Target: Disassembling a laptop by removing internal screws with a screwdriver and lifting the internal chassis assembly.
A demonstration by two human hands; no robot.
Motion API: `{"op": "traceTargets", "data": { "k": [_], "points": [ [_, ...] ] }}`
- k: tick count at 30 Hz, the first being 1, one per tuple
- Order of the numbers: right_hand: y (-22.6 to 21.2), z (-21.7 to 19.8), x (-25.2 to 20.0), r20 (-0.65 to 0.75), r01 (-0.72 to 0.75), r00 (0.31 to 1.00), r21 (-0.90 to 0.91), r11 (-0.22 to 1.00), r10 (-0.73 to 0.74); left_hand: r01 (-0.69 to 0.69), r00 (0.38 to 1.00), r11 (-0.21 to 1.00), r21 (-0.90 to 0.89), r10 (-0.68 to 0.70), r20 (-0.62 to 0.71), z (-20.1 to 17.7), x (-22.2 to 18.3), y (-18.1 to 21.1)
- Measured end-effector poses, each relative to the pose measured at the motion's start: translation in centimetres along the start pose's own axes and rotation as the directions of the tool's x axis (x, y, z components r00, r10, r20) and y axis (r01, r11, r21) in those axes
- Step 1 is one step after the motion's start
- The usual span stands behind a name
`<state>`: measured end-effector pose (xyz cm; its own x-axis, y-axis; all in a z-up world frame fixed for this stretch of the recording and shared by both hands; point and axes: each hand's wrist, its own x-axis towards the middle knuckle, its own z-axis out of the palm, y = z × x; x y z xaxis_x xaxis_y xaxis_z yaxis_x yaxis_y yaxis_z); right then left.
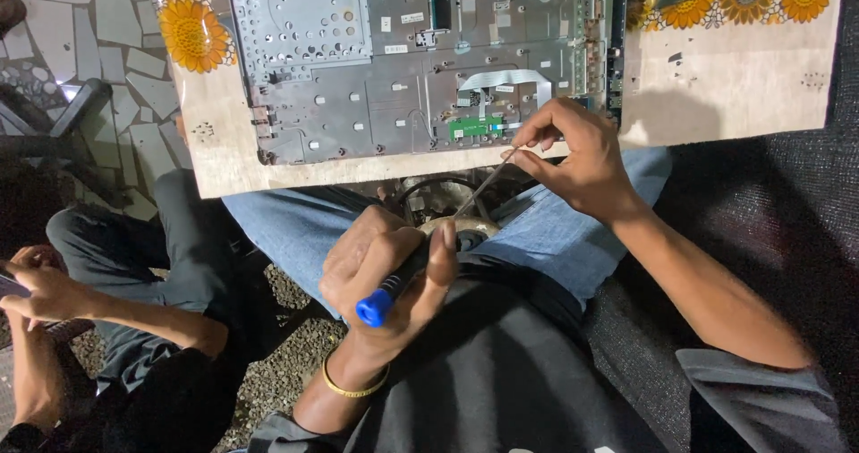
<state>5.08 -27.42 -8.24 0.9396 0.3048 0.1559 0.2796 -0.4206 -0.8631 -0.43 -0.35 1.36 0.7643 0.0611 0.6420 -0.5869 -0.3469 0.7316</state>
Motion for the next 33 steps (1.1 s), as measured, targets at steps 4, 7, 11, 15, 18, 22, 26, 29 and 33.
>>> {"op": "traceTargets", "data": {
  "k": [4,7,11,15,18,22,26,29,33],
  "points": [
    [-0.1,0.0,0.3,0.018,-0.011,1.0,-0.007,1.0,0.011,-0.016,0.999,1.0,0.009,0.016,-0.029,-0.1,0.2,-0.2],
    [0.5,0.1,0.3,0.019,-0.064,0.998,0.004,0.998,0.064,-0.02,0.999,0.999,0.029,0.021,-0.031,-0.3,0.0,-0.8],
    [0.0,0.2,0.4,-0.027,-0.185,0.982,-0.02,0.983,0.184,-0.009,1.0,0.998,0.065,0.011,-0.025,-0.6,-1.2,-2.9],
    [2.2,0.9,0.1,-0.105,-0.285,0.954,-0.042,0.958,0.28,0.022,0.996,0.986,0.163,-0.036,0.085,-1.6,2.6,-1.5],
    [2.1,1.7,0.6,-0.171,-0.351,0.923,-0.011,0.936,0.344,0.011,0.99,0.983,0.182,-0.036,0.137,-1.6,3.1,-2.2],
    [2.0,2.6,1.8,-0.221,-0.319,0.922,0.032,0.947,0.318,-0.026,0.988,0.981,0.192,-0.004,0.154,-1.3,3.7,-2.6],
    [1.6,2.8,2.0,-0.206,-0.378,0.9,0.07,0.923,0.385,-0.008,0.985,0.983,0.183,-0.024,0.17,-1.1,3.3,-3.3],
    [1.8,2.5,1.8,-0.196,-0.373,0.904,0.077,0.925,0.381,-0.006,0.983,0.98,0.197,-0.03,0.183,-1.1,3.5,-3.1],
    [2.6,2.3,1.6,-0.193,-0.343,0.917,0.065,0.937,0.349,0.004,0.981,0.983,0.186,-0.039,0.188,-0.9,3.5,-3.1]
  ]
}}
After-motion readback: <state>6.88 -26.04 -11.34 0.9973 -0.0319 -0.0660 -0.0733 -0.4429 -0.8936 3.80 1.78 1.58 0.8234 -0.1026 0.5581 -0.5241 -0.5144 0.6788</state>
